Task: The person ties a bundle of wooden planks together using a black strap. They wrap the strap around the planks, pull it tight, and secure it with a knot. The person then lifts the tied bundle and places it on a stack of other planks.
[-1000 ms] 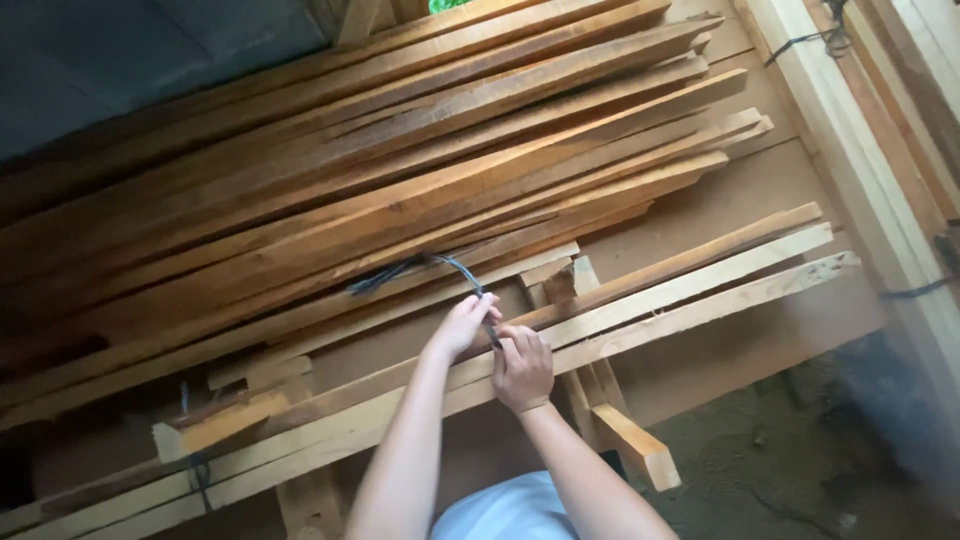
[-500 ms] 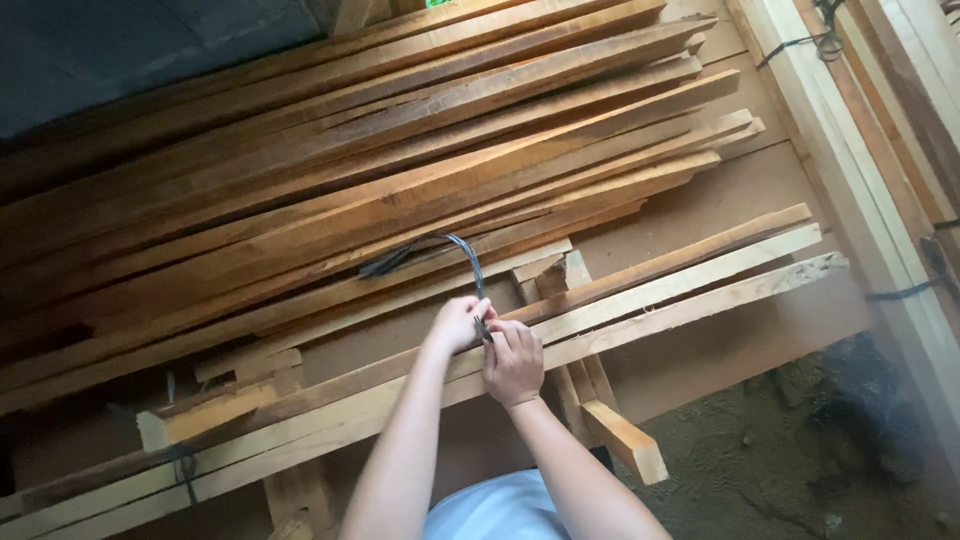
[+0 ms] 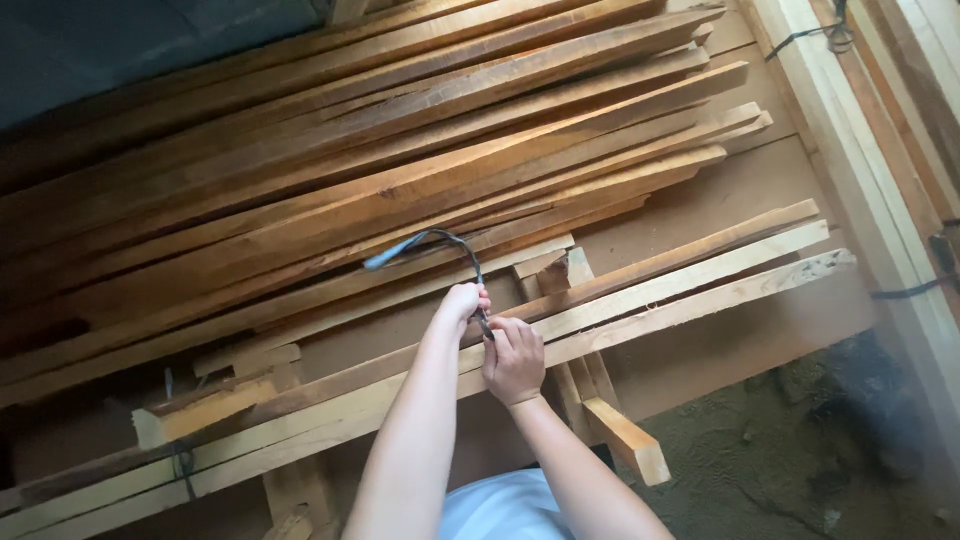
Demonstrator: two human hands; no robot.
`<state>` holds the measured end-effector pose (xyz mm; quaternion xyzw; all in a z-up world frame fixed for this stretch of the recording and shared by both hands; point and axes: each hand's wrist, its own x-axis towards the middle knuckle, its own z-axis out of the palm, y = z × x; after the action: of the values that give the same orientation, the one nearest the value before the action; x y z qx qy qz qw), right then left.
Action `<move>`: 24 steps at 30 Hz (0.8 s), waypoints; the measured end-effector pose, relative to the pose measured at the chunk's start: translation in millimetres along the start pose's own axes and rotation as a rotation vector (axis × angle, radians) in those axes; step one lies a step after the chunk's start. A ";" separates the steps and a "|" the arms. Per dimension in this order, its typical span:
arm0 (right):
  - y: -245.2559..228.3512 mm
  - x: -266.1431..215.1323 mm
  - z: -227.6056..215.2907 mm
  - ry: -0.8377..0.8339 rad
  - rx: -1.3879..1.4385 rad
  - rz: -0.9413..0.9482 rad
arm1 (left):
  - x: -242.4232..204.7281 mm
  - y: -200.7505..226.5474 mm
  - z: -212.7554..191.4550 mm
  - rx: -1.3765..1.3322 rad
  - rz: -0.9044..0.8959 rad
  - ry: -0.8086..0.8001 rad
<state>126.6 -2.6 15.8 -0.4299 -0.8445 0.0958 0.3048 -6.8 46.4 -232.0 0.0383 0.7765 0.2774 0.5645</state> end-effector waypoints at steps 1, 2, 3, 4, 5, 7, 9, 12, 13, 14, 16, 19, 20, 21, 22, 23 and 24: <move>-1.0 -0.4 0.5 -0.001 0.001 0.001 | 2.5 -4.4 0.4 0.001 -0.001 0.001; -2.1 -0.5 0.3 -0.006 0.001 0.002 | 4.5 -8.4 1.0 0.031 -0.004 0.021; -1.8 0.9 0.0 -0.006 -0.001 0.003 | 7.2 -9.3 3.0 0.063 -0.001 0.039; -1.5 0.9 -2.3 -0.002 -0.003 0.004 | 2.4 -8.6 2.3 0.065 0.002 0.038; -1.6 2.8 -2.6 -0.002 -0.013 -0.005 | -0.4 -5.4 0.1 0.020 -0.006 0.033; 1.1 3.2 -2.2 -0.001 -0.026 -0.011 | -6.3 2.6 -2.6 -0.022 -0.012 0.026; 4.2 -0.4 0.9 -0.077 0.059 0.060 | -12.1 10.0 -7.5 -0.088 -0.015 0.052; -3.9 17.2 -12.2 -0.166 0.255 0.288 | -7.3 5.0 -10.4 -0.093 -0.019 0.056; 4.9 18.6 -0.8 -0.166 0.251 0.288 | 2.4 0.8 -4.1 -0.095 -0.019 0.051; 13.7 19.6 10.4 -0.295 0.344 0.512 | 12.0 -3.9 2.2 -0.176 -0.015 0.050; 10.7 17.2 12.6 -0.432 0.441 0.740 | 17.9 -17.5 3.3 -0.260 -0.019 0.058; 4.6 15.8 7.1 -0.317 0.596 0.648 | 16.3 -1.4 1.8 0.020 0.055 0.089; 12.6 6.2 14.3 -0.285 0.552 0.478 | 8.9 9.8 1.2 -0.097 0.079 0.090; 14.2 -17.1 17.1 -0.268 0.507 0.332 | -6.7 1.0 -0.9 -0.203 0.077 0.088; 8.6 -33.2 11.6 -0.278 0.505 0.348 | -8.0 -20.5 -0.8 -0.196 0.061 0.084; 12.2 -31.6 12.7 -0.264 0.380 0.209 | 2.1 -16.9 1.6 -0.122 0.059 0.111; 15.6 -29.5 13.6 -0.247 0.254 0.071 | 11.9 -12.6 3.9 -0.049 0.058 0.139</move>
<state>142.1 -14.8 -14.3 -0.4024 -0.8408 0.2647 0.2469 -4.4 41.7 -249.0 0.0275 0.8054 0.3145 0.5016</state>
